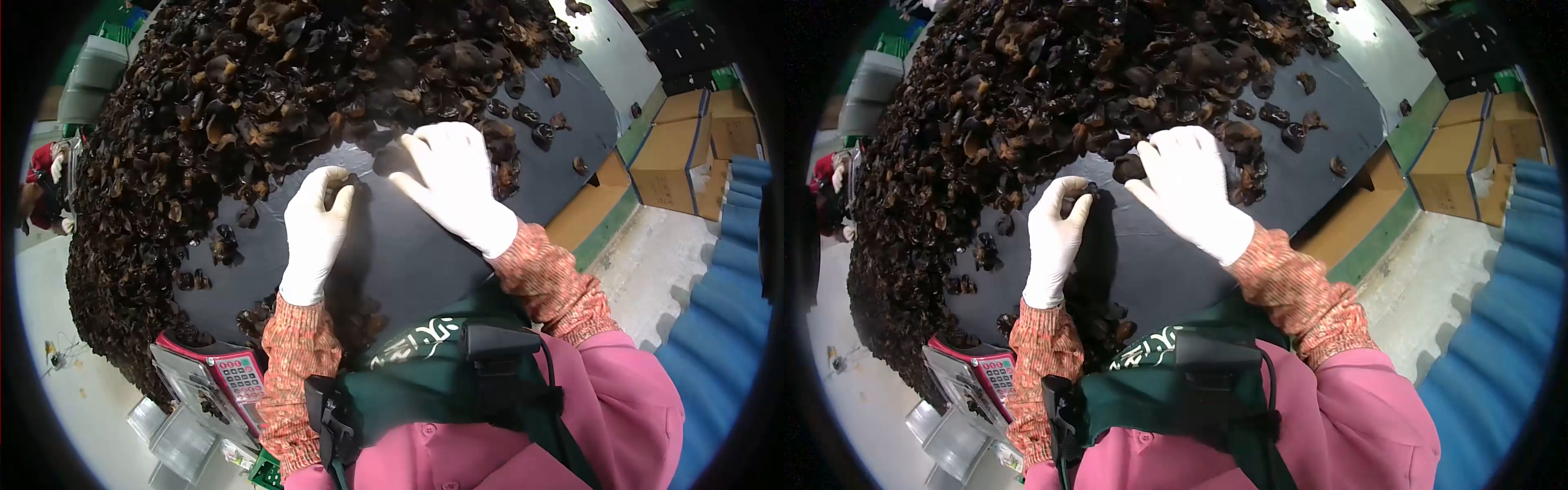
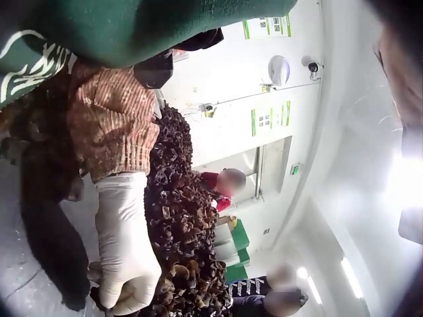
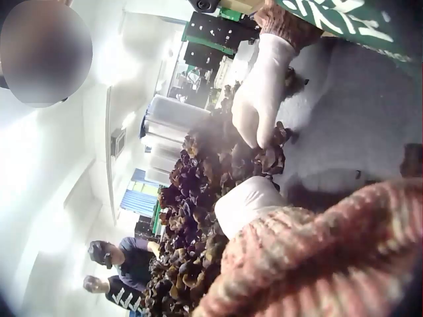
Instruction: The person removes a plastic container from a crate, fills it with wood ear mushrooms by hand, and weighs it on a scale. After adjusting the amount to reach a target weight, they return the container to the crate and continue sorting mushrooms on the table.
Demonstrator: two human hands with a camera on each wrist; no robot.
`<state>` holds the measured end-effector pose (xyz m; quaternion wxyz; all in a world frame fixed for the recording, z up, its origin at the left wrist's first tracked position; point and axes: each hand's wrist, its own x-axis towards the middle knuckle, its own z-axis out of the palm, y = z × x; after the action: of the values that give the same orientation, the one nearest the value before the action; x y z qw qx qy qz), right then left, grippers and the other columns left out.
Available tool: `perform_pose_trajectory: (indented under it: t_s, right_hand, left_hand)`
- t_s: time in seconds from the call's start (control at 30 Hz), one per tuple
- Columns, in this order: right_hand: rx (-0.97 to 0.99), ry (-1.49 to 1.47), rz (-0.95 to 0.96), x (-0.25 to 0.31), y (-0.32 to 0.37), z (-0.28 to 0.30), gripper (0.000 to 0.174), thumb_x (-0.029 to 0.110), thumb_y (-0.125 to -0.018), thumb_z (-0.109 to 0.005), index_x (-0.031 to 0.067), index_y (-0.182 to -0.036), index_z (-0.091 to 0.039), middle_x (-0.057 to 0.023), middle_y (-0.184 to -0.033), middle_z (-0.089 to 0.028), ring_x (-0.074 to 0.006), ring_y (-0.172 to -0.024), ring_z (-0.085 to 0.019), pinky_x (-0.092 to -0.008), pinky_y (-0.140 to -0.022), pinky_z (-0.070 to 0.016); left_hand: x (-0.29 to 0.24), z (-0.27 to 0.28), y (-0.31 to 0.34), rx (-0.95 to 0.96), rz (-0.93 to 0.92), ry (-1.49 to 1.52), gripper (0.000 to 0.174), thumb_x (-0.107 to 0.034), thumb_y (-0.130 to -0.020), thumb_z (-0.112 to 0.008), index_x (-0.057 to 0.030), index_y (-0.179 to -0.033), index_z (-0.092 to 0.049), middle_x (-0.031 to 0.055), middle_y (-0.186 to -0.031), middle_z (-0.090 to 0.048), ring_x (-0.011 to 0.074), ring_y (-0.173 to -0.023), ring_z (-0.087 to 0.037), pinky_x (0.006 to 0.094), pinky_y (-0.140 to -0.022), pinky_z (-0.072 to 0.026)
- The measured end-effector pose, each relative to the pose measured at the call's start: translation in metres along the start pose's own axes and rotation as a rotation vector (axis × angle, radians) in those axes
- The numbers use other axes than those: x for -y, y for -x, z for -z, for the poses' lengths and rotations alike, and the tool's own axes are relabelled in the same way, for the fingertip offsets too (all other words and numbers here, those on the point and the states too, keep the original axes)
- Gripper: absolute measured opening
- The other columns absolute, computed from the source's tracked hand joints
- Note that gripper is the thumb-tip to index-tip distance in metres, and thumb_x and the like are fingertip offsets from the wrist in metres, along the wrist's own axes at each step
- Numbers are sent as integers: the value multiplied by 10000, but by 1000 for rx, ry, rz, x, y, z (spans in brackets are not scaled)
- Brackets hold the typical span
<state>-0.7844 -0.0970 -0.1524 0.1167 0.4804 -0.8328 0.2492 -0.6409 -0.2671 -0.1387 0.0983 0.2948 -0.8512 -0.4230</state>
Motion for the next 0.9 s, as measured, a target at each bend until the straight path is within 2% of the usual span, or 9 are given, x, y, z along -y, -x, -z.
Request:
perform_pose_trajectory:
  t_s: [0.07, 0.17, 0.27, 0.3, 0.4, 0.6, 0.67, 0.77, 0.9]
  right_hand:
    - [137, 21, 22, -1, -8, -14, 317, 254, -817, -803, 109, -1077, -694, -53, -1152, -631, -292, -1098, -572, -453, -992, -425]
    - [49, 23, 49, -5, -11, -12, 258, 228, -810, -805, 117, -1012, -691, -46, -1090, -650, -277, -1044, -588, -439, -961, -443]
    - [-29, -164, -36, -12, -3, -6, 199, 223, -818, -783, 118, -977, -724, -47, -976, -660, -273, -972, -605, -456, -914, -469]
    - [-17, -291, -116, -13, -3, 2, 170, 221, -844, -783, 112, -968, -745, -40, -866, -673, -258, -844, -618, -426, -793, -494]
    - [90, -575, -422, -5, 8, 19, 161, 233, -870, -784, 105, -966, -764, -51, -782, -665, -250, -748, -618, -402, -716, -500]
    - [138, -547, -301, 10, 17, 37, 213, 297, -884, -767, 112, -990, -773, -64, -798, -683, -281, -783, -656, -425, -707, -513]
    - [119, -431, -73, 16, 26, 41, 249, 335, -884, -761, 121, -1011, -770, -75, -817, -691, -303, -806, -664, -433, -730, -512]
    - [6, -505, -16, 17, 50, 56, 219, 249, -835, -818, 101, -985, -762, -23, -816, -659, -257, -746, -616, -394, -724, -478]
    - [-23, -16, 22, -41, 70, 90, 197, 188, -818, -828, 73, -961, -757, -24, -858, -691, -230, -772, -645, -368, -690, -474]
  left_hand:
    - [-1, 6, -2, 26, 44, 16, 320, -54, -947, -761, -29, -1258, -691, 69, -1149, -743, 132, -944, -687, 280, -869, -557]
    - [-10, 5, -4, -86, 105, 346, 463, -66, -971, -748, -29, -1411, -606, 89, -1319, -677, 173, -1074, -683, 310, -969, -546]
    - [3, 2, -5, -223, -201, -48, 556, -67, -990, -729, -27, -1503, -519, 107, -1436, -603, 198, -1202, -649, 337, -1053, -517]
    - [-2, 0, -2, -225, -131, 94, 515, -57, -994, -717, -34, -1480, -548, 109, -1442, -605, 208, -1244, -633, 352, -1079, -504]
    - [-19, 3, 6, -20, 55, 259, 375, -63, -998, -720, 0, -1362, -655, 94, -1302, -694, 192, -1123, -679, 326, -1029, -533]
    - [-43, -16, 22, 241, 260, 812, 410, -76, -1001, -715, 46, -1380, -616, 121, -1223, -718, 150, -1028, -704, 283, -880, -578]
    - [-48, -10, 25, 310, 269, 608, 312, -38, -958, -748, 32, -1257, -697, 67, -1108, -730, 117, -987, -677, 265, -909, -562]
    - [-56, 19, 41, 211, 325, 543, 196, 36, -951, -708, 31, -1146, -727, 41, -1053, -739, 108, -949, -686, 252, -843, -554]
    - [-38, 97, 61, 468, -4, -252, 278, 20, -796, -793, 3, -1071, -748, 94, -1087, -733, 235, -1047, -676, 348, -962, -520]
